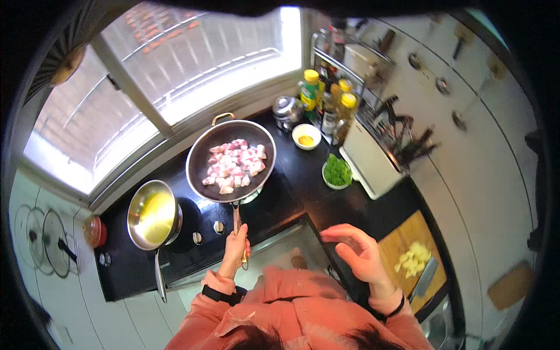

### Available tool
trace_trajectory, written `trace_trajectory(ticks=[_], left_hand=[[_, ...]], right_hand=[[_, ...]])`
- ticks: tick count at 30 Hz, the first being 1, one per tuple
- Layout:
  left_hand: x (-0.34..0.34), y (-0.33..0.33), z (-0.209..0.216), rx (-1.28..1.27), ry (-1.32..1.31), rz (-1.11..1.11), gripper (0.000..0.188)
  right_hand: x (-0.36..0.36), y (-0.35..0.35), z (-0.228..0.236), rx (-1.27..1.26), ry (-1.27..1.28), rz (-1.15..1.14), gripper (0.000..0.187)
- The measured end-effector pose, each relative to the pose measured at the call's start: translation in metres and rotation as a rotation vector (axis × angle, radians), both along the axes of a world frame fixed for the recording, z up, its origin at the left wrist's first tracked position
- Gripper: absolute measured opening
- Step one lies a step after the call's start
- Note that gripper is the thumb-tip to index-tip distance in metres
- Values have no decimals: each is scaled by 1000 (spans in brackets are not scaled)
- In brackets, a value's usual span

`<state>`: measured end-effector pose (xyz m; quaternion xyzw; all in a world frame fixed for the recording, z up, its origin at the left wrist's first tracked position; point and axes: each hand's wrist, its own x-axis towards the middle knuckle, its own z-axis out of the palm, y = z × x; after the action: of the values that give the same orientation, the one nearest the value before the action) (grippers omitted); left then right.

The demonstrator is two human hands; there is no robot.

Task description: The person slices potatoes on a cutting board, then adds oil to a pan and stirs meat in another pan. They transfer the sliced potatoes into the oiled pan and stir them with chopsticks.

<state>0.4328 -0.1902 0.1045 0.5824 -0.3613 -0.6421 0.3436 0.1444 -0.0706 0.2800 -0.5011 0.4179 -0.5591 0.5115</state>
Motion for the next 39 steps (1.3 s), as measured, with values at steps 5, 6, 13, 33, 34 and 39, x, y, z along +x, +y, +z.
trace_trajectory(ticks=[5,6,13,33,34,39], left_hand=[[11,12,-5,102,-71,-9,45],[19,13,-4,134,-17,-61,49],[72,1,-46,281,275,-198,79],[-55,146,-76,207,33,-367,60],[-72,165,-78,190,40,-393,59],[-154,262,-78,79,38,-455,57]], right_hand=[[61,14,72,-659,-307,480,32],[73,17,82,-839,-444,492,31],[156,65,94,-1257,-689,12,31],[-15,372,-22,-291,412,-915,34],[-40,414,-49,-185,521,-1099,32],[-183,718,-97,94,82,-2031,25]])
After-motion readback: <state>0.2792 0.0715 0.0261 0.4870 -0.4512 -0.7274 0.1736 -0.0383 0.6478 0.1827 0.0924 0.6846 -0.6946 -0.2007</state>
